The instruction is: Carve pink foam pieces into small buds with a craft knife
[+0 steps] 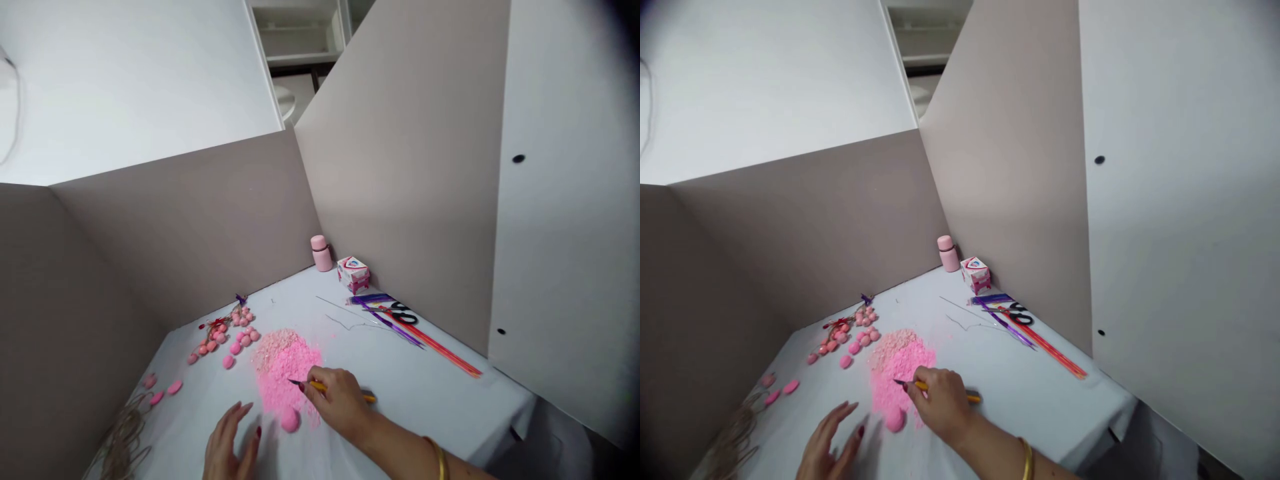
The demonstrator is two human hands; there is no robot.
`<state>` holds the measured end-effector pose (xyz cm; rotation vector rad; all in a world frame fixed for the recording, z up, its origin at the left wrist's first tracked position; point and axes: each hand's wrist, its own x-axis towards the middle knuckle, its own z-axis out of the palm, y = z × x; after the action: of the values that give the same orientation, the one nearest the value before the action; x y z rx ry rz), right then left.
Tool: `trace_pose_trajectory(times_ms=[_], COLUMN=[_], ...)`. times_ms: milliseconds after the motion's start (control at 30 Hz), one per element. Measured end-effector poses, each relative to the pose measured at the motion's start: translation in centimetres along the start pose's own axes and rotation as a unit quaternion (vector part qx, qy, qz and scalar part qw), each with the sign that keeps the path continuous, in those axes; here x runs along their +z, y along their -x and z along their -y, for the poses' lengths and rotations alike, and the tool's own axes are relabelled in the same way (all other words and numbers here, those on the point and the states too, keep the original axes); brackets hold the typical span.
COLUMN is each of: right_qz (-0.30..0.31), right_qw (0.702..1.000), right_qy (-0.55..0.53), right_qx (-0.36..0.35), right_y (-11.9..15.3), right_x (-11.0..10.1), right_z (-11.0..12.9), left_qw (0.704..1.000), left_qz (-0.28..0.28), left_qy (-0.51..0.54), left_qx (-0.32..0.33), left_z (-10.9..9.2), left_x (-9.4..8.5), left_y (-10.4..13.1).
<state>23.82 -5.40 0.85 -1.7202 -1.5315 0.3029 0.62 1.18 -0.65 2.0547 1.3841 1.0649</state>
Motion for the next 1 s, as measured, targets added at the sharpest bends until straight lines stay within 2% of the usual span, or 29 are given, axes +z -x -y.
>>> trace_pose_trajectory(times_ms=[133,233,300,367,433,533,633,733,867,1000], right_qz=[-0.007,-0.022,-0.034,-0.046,-0.053,-0.047,-0.004,0.082,0.218,0.277], right_qw=[1.000,0.999,0.998,0.995,0.992,0.983,0.968,0.943,0.886,0.829], right_qy=[-0.016,-0.036,-0.056,-0.084,-0.118,-0.179,-0.249,-0.321,-0.405,-0.478], right_qx=[-0.003,-0.001,0.004,0.009,0.014,0.022,0.029,0.043,0.065,0.087], right_y=[-0.1,-0.2,-0.2,-0.2,-0.1,-0.2,-0.8,-1.9,-3.1,-3.4], right_x=[0.0,-0.3,-0.6,-1.0,-1.4,-1.7,-1.6,-1.3,-1.0,-1.0], right_z=[-0.1,-0.3,-0.4,-0.6,-0.6,-0.4,0.1,0.5,0.7,0.7], left_qw=[0.997,0.996,0.995,0.991,0.973,0.913,0.858,0.832,0.822,0.837], left_qz=[0.077,0.092,0.098,0.089,0.085,0.101,0.118,0.128,0.135,0.132], left_qy=[-0.011,-0.010,0.021,0.082,0.170,0.313,0.401,0.449,0.479,0.468], left_qx=[0.016,0.005,-0.017,-0.062,-0.129,-0.241,-0.298,-0.300,-0.276,-0.251], left_z=[-2.7,-4.7,-5.5,-5.9,-6.0,-6.3,-7.2,-8.5,-9.7,-9.7], left_x=[3.0,4.8,5.1,4.9,4.5,4.2,4.2,4.4,5.3,6.5], left_y=[0.3,0.6,0.6,0.5,0.3,0.3,0.3,0.1,-0.4,-1.2])
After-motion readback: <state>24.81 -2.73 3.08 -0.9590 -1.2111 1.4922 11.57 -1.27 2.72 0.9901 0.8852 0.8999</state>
